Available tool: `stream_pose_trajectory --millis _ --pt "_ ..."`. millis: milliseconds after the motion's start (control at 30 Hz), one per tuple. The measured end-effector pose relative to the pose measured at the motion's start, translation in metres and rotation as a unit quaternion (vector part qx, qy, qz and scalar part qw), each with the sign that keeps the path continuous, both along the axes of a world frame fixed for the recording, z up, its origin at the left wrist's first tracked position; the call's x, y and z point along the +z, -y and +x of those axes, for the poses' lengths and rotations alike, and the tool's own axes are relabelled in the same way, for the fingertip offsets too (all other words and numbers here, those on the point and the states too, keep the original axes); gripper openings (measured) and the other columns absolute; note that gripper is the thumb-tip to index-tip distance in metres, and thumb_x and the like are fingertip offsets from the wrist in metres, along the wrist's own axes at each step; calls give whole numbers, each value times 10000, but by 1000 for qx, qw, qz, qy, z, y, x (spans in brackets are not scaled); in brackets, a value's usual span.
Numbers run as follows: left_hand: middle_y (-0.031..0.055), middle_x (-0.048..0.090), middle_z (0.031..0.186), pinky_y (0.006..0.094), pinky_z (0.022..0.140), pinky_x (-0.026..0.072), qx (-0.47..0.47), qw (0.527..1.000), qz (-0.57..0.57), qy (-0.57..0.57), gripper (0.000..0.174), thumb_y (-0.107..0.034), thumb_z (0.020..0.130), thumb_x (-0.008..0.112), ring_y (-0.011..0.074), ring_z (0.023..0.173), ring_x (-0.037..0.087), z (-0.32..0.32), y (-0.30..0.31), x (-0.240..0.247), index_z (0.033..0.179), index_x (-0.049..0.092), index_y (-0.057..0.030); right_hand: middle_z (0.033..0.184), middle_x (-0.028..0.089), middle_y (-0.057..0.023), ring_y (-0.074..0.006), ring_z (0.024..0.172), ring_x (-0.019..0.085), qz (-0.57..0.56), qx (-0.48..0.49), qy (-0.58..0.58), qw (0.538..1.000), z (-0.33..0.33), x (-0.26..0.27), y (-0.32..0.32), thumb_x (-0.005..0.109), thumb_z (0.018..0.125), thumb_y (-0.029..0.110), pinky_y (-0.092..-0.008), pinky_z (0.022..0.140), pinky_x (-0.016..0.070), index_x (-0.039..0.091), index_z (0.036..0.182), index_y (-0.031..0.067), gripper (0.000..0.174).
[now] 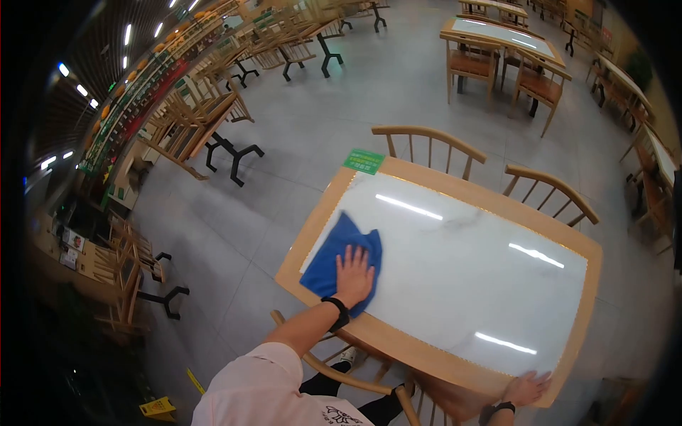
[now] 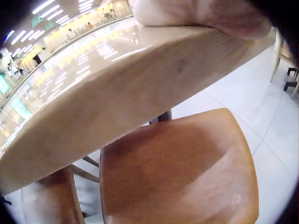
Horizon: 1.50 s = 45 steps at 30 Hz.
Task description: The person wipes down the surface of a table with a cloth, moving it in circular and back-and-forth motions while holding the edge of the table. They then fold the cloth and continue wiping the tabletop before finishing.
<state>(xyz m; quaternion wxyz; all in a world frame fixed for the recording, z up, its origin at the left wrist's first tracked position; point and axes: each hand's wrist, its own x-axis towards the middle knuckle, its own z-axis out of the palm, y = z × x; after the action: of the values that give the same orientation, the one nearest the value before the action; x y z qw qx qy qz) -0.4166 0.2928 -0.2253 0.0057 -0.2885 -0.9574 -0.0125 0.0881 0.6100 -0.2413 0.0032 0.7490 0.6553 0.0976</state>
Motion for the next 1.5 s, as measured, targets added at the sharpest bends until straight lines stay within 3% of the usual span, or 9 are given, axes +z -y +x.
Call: stream_pose_trajectory --millis 167,433,667,767,967,1200,1267,1400,1500 --pt "162 394 1643 637 1257 156 -185 981 43 35 590 -374 1050 489 393 1579 230 69 -105 15 1548 486 -57 1605 436 -212 -376 1468 425 26 3 -8 1000 -3 -2 2 470 1082 394 -512 1205 340 426 1583 84 590" --pt "138 444 1609 636 1259 140 -445 891 63 62 567 -364 1038 514 380 1559 268 203 -287 18 1537 514 -94 1616 393 -249 -399 1514 343 27 17 -128 991 -9 9 11 512 1056 378 -536 1251 247 415 1585 40 635" --pt "117 442 1619 656 1251 144 -568 814 102 65 571 -378 1032 516 373 1554 280 324 -411 7 1545 512 -126 1637 327 -293 -460 1532 274 -29 13 -158 987 -14 19 11 449 1064 353 -596 1255 177 346 1607 23 644" --pt "117 429 1631 651 1253 147 -581 804 100 74 570 -377 1039 512 370 1558 277 347 -429 6 1550 503 -123 1646 303 -283 -467 1540 245 -37 26 -166 985 -14 18 12 444 1058 355 -615 1249 182 353 1594 17 640" --pt "118 413 1645 611 1265 170 -589 798 91 92 574 -367 1043 523 368 1564 270 326 -383 12 1556 490 -111 1632 336 -298 -486 1511 298 4 41 -160 986 -15 15 14 430 1074 308 -604 1245 194 362 1595 19 600" --pt "93 356 1686 580 1275 183 -524 841 49 122 593 -368 1031 551 355 1586 225 247 -235 27 1559 487 -108 1617 394 -251 -424 1494 362 24 37 -142 989 -15 6 8 451 1077 340 -562 1236 252 420 1570 45 575" --pt "86 349 1691 562 1273 193 -492 859 41 132 591 -365 1022 566 348 1586 231 215 -185 33 1554 496 -117 1622 405 -228 -419 1495 366 35 38 -78 996 -11 2 8 441 1085 373 -544 1227 278 442 1565 67 569" --pt "77 302 1716 601 1150 379 -330 932 -24 150 659 -331 995 599 364 1533 331 141 -84 37 1597 416 -134 1630 403 -217 -403 1493 380 46 58 -65 995 0 -17 3 422 1094 403 -531 1217 297 449 1569 93 568" --pt "95 277 1726 624 1168 353 -195 976 -24 97 669 -309 994 602 384 1530 325 76 -4 33 1602 399 -118 1627 415 -195 -374 1489 397 48 62 -38 996 7 -21 -4 404 1100 424 -519 1208 312 447 1573 98 576"
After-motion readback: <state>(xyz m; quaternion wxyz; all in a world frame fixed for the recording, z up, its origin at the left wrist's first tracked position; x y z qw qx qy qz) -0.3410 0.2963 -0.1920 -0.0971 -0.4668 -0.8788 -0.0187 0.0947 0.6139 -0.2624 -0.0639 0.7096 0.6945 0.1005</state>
